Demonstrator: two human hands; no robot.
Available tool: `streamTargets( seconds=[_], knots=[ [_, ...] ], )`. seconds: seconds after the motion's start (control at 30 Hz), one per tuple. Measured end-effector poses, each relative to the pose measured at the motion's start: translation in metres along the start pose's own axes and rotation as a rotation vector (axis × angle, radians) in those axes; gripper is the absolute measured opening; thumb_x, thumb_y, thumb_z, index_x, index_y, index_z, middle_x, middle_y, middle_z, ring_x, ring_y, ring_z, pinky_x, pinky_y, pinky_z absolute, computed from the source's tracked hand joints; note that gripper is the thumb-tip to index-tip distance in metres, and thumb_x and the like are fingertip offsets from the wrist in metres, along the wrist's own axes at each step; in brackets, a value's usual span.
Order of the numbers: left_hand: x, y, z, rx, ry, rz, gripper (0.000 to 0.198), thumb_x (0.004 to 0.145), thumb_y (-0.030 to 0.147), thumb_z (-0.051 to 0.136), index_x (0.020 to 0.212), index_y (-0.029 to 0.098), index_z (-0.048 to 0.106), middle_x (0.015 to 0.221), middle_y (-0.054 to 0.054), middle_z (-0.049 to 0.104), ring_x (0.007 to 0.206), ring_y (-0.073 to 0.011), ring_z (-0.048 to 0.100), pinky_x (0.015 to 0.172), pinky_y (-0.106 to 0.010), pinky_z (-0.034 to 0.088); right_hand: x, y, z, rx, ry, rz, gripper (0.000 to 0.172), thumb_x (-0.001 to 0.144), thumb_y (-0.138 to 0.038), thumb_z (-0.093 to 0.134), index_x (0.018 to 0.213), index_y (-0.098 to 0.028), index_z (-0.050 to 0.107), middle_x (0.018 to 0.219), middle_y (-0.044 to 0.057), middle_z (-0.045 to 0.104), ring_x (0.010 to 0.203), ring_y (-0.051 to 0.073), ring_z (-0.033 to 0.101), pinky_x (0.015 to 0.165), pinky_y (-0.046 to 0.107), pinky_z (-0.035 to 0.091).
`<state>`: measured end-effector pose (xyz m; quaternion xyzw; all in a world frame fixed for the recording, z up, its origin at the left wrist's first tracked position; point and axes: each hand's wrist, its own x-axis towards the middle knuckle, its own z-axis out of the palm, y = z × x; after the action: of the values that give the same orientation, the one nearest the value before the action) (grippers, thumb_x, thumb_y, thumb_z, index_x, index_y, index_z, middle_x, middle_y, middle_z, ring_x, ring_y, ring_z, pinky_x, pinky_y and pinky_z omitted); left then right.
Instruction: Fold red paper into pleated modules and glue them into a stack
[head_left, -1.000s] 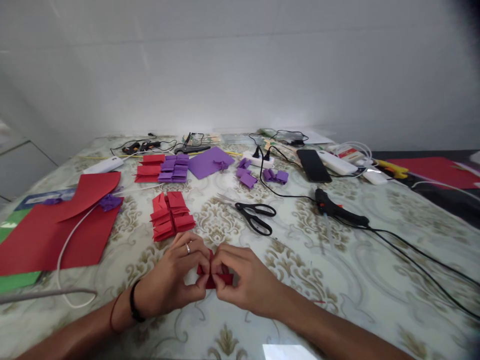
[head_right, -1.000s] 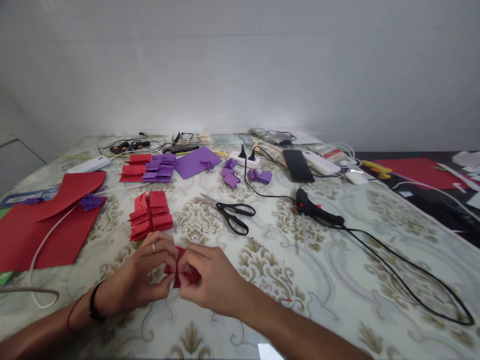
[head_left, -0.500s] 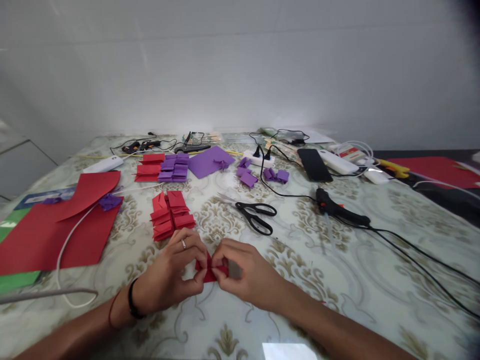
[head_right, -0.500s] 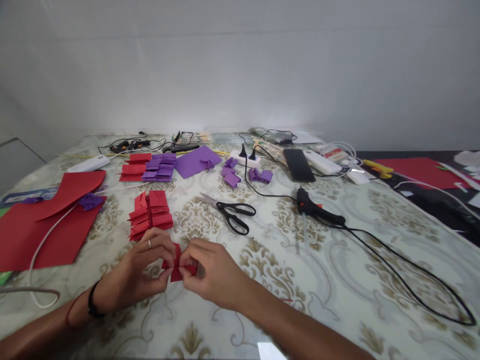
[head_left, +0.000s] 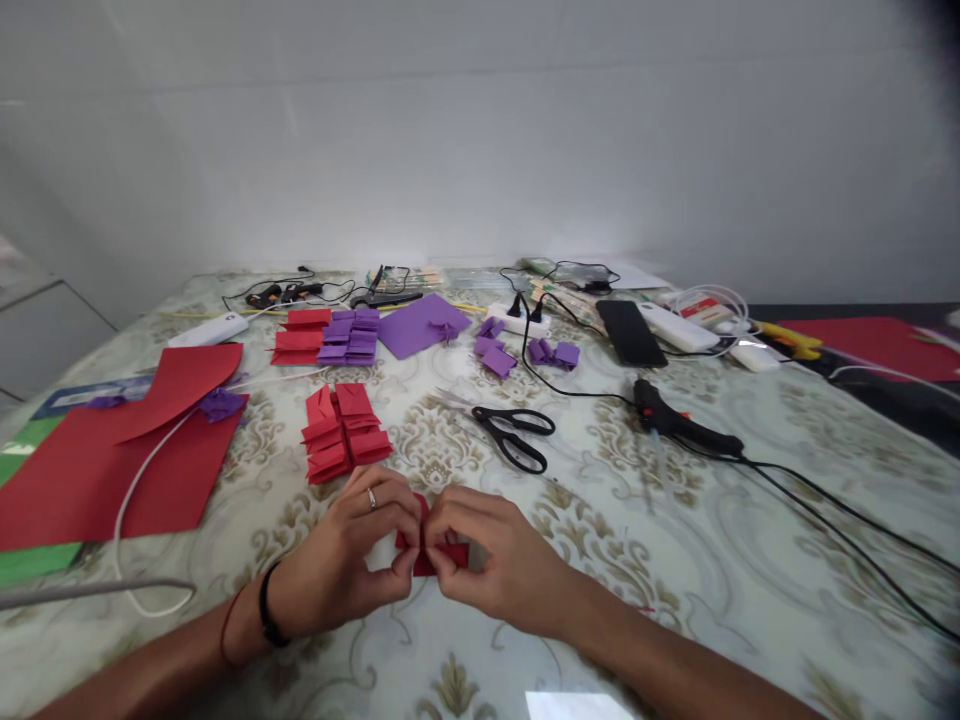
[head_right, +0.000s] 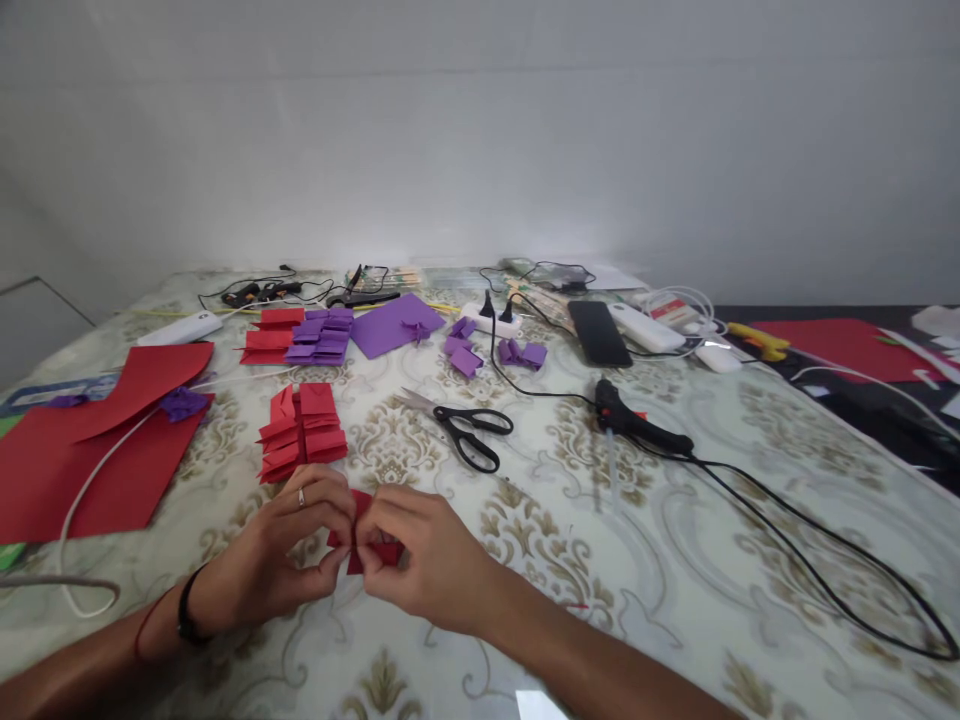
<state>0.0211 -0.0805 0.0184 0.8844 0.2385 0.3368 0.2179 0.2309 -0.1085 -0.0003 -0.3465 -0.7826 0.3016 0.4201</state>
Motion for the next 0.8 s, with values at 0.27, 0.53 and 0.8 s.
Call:
streamTargets(
  seconds=[0.27,0.53,0.8],
  knots=[
    [0.0047,0.0001,-0.008,0.056,0.049,0.01,0.025,0.08,-0.004,0.058,0.084,0.021,0.057,0.089,0.0,0.067,0.093,-0.0181,0.062,0.092,-0.036,0.051,0.0016,0.0033,-0.0067,-0.033,0.026,0.037,0.018,0.076,-0.004,0.062,0.08,-0.021,0.058,0.077,-0.003,0.059,0.069,0.013,0.055,0.066,0.024,0.042],
    [0.0029,-0.0002,-0.0026,0.02,0.024,0.026,0.023,0.082,-0.001,0.063,0.089,0.021,0.062,0.092,-0.001,0.071,0.096,-0.0189,0.062,0.091,-0.035,0.052,-0.0003,0.0008,-0.0008,0.021,0.006,0.036,0.017,0.077,-0.005,0.062,0.078,-0.022,0.058,0.078,-0.001,0.06,0.07,0.014,0.056,0.066,0.025,0.044],
    [0.0037,0.0002,-0.0019,-0.007,0.016,0.054,0.023,0.085,-0.001,0.064,0.088,0.021,0.062,0.089,0.0,0.072,0.095,-0.0179,0.062,0.091,-0.035,0.05,-0.0004,-0.0001,0.0002,0.013,0.009,0.019,0.016,0.077,-0.005,0.061,0.079,-0.021,0.058,0.078,-0.001,0.06,0.07,0.014,0.055,0.067,0.025,0.043]
  ],
)
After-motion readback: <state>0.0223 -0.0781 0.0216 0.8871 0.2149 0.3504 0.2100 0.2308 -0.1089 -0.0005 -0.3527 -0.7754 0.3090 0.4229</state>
